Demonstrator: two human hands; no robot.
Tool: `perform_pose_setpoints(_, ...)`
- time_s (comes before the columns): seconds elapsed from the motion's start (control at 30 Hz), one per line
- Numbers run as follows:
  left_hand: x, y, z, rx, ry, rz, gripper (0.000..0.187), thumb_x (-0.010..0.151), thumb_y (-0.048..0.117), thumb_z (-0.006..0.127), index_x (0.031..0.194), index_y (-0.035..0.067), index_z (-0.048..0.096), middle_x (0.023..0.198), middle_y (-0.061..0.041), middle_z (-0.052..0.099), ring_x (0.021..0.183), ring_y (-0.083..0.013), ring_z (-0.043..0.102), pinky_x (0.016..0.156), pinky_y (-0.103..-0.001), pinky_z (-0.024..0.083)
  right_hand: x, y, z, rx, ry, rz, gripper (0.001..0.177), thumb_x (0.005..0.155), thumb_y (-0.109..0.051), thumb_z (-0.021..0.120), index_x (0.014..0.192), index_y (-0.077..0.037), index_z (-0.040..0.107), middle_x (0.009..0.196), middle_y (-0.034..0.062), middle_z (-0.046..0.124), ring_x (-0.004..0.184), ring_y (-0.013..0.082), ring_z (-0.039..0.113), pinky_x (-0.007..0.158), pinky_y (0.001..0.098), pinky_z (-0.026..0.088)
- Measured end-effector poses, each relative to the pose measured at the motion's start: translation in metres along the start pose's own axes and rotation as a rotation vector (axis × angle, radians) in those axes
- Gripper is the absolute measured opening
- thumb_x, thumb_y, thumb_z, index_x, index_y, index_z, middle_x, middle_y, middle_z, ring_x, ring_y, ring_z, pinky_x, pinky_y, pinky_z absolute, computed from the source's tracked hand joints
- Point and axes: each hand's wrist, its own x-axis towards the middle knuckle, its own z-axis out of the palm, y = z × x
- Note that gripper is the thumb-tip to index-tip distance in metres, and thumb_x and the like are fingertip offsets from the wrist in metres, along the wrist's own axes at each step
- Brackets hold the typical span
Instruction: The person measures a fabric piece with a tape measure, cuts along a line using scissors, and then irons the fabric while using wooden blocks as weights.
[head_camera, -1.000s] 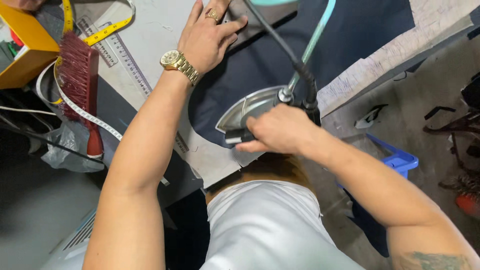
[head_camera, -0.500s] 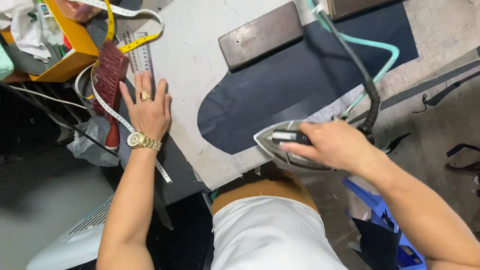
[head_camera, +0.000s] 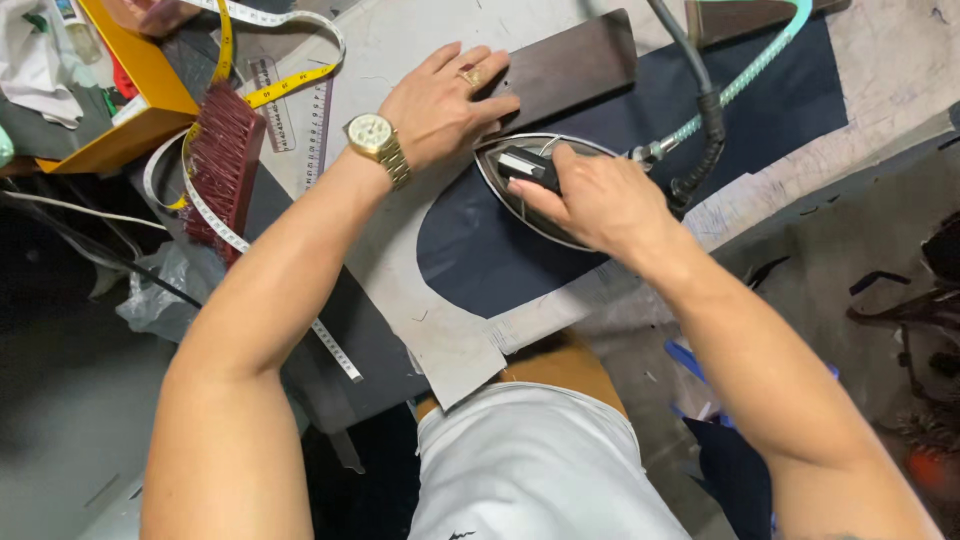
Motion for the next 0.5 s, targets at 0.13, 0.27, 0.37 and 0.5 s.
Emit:
perform_pose_setpoints(0.13, 0.008, -0.018, 0.001, 0.106, 0.070, 0.164, 0.021, 0.103, 0.037, 0.069, 0.122, 0.029, 0.075, 0.142, -0.011, 0.055, 0.122, -0.0273, 0.055, 0.102, -0.041, 0.043, 0.000, -0.036, 0.016, 0.087, 0.083, 0.021, 0.066, 0.108, -0.063, 0.045, 0.108, 0.003, 0.049, 0.079, 0.0272, 0.070, 0.073, 0.0601, 0.064, 0.057, 0.0649, 0.048)
perform_pose_setpoints(0.27, 0.006, -0.013, -0.007, 0.081, 0.071, 0.135, 0.023, 0.100, 0.039, 0.072, 0.121, 0.028, 0.075, 0.141, -0.011, 0.059, 0.122, -0.0282, 0.056, 0.098, -0.043, 0.043, -0.011, -0.083, 0.047, 0.057, 0.075, -0.038, 0.064, 0.105, -0.066, 0.046, 0.102, -0.003, 0.051, 0.073, 0.0217, 0.071, 0.063, 0.0560, 0.066, 0.051, 0.0627, 0.050)
perform_pose_setpoints(0.37, 0.005, -0.005, -0.002, 0.122, 0.162, 0.086, 0.012, 0.103, 0.040, 0.073, 0.110, 0.031, 0.072, 0.139, -0.006, 0.060, 0.120, -0.0232, 0.060, 0.089, -0.040, 0.047, -0.033, -0.114, 0.081, -0.013, 0.147, -0.103, 0.065, 0.100, -0.072, 0.052, 0.096, -0.008, 0.055, 0.064, 0.0129, 0.068, 0.051, 0.0451, 0.067, 0.043, 0.0569, 0.051)
perform_pose_setpoints(0.5, 0.023, 0.012, 0.009, 0.117, 0.129, -0.051, 0.024, 0.094, 0.047, 0.075, 0.102, 0.024, 0.076, 0.129, -0.005, 0.058, 0.107, -0.0262, 0.058, 0.081, -0.041, 0.047, -0.069, -0.134, 0.112, -0.068, 0.220, -0.266, 0.064, 0.099, -0.075, 0.051, 0.083, -0.013, 0.053, 0.057, 0.0044, 0.060, 0.042, 0.0301, 0.062, 0.035, 0.0448, 0.046)
